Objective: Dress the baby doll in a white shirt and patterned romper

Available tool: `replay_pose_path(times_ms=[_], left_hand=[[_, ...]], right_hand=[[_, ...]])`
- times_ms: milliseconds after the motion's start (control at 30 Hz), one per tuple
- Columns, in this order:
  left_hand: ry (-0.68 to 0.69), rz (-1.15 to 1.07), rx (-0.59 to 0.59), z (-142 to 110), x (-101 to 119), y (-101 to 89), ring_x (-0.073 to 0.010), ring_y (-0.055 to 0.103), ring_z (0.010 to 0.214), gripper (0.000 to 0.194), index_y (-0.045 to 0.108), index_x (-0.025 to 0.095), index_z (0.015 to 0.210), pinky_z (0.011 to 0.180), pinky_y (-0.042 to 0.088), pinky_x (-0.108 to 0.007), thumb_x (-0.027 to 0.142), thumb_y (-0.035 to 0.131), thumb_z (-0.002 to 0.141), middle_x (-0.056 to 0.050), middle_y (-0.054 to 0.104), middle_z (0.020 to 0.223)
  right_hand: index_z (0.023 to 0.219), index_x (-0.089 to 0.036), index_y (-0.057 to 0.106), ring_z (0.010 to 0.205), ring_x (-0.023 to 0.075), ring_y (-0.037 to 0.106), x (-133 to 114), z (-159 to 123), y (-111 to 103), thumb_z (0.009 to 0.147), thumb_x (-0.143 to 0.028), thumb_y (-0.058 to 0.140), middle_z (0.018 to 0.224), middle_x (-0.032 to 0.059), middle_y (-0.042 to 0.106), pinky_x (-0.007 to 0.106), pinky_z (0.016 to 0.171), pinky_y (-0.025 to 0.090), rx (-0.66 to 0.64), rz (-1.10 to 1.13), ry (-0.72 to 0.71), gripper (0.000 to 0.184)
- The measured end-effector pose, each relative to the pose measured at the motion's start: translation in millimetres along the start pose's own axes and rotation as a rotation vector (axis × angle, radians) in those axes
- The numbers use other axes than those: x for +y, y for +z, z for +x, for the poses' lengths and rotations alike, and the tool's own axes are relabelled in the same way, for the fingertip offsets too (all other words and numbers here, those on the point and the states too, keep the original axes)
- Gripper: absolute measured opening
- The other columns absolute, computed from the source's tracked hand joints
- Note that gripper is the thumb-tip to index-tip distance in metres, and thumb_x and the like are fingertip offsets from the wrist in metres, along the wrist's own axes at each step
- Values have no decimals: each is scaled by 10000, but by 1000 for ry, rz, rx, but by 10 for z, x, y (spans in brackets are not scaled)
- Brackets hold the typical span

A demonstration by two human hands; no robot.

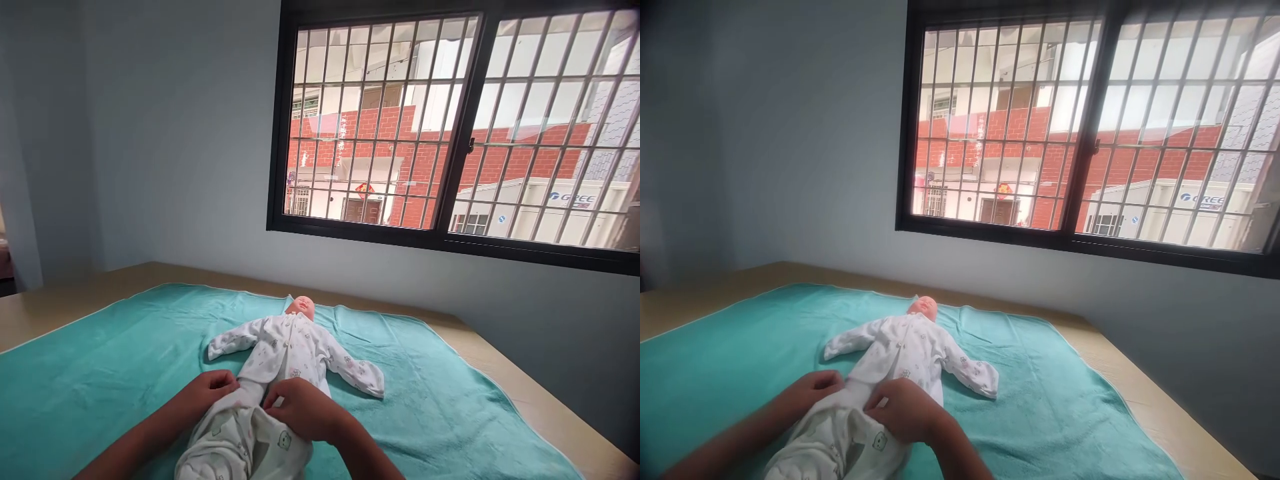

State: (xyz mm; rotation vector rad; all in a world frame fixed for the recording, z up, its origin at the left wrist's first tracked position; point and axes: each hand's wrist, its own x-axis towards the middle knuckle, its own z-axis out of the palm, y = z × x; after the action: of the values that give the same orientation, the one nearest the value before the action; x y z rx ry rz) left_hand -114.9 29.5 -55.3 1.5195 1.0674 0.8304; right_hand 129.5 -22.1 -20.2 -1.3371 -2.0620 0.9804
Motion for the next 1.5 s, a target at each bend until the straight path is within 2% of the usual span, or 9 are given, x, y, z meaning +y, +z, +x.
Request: replay_pose_path(times_ms=[133, 300, 633, 767, 900, 1133, 1300, 1400, 1500], left_hand=[[62, 127, -60, 160, 13, 32, -214, 615, 779, 249, 716, 173, 735, 765, 490, -299, 370, 762, 589, -21, 681, 778], [65, 242, -51, 184, 72, 135, -272, 625, 942, 514, 748, 211, 1069, 895, 499, -361, 478, 686, 634, -66, 661, 971], [185, 670, 349, 732, 35, 306, -281, 584, 1090, 458, 647, 136, 1061, 989, 455, -421, 435, 361, 866, -149, 569, 1131], [52, 662, 478, 972, -346, 204, -286, 580, 1130, 448, 581, 116, 1213, 984, 471, -392, 328, 422, 851, -150, 572, 1129], [49, 695, 464, 998, -582, 104, -244, 567, 1134, 495, 533, 94, 1281, 1020, 425, -310, 103, 417, 800, -144, 565, 1164], [143, 451, 551, 829, -413, 58, -239, 573, 996, 497, 626, 173, 1124, 926, 481, -343, 75, 455, 667, -82, 549, 1022], [135, -9, 251, 662, -164, 96, -248, 589, 879, 272, 659, 185, 905, 778, 515, -341, 335, 570, 696, -60, 619, 889], [156, -83, 123, 623, -132, 120, -228, 586, 857, 193, 656, 194, 775, 750, 496, -309, 356, 635, 671, -39, 640, 840], [109, -245, 107, 631, -151, 124, -247, 614, 936, 290, 669, 199, 839, 800, 506, -326, 409, 723, 646, -48, 665, 902]], right_hand=[[921, -236, 772, 786, 159, 636, 25, -20, -104, 742, -353, 670, 896, -5, 749, 219, 641, 416, -56, -72, 75, 238], [1058, -264, 743, 923, 229, 674, -48, -78, -106, 813, -394, 584, 1037, 36, 749, 287, 781, 476, 90, -139, 76, 319], [1256, -118, 590, 892, 361, 706, -152, -111, -109, 893, -308, 475, 976, 198, 734, 424, 720, 512, 389, -692, 303, 425], [1036, -168, 667, 840, 303, 711, 118, -76, -331, 911, -203, 419, 916, 152, 739, 344, 680, 471, 455, -777, 370, 280], [1127, -226, 661, 872, 254, 696, 526, -60, -499, 853, -108, 422, 910, 104, 745, 295, 677, 408, 563, -744, 417, 383], [1311, -173, 518, 870, 262, 667, 1193, -225, -522, 915, -223, 386, 970, 104, 720, 325, 687, 408, 737, -581, 524, 420], [1220, -157, 574, 919, 266, 606, 1166, -295, -413, 920, -203, 369, 1081, 129, 657, 390, 826, 433, 903, -652, 180, 367], [962, -185, 640, 831, 198, 584, 947, -260, -221, 947, -240, 394, 948, 83, 646, 319, 772, 449, 732, -503, -100, 252], [841, -177, 613, 710, 138, 537, 781, -227, -34, 943, -261, 428, 821, 38, 636, 250, 672, 424, 492, -254, -113, 228]])
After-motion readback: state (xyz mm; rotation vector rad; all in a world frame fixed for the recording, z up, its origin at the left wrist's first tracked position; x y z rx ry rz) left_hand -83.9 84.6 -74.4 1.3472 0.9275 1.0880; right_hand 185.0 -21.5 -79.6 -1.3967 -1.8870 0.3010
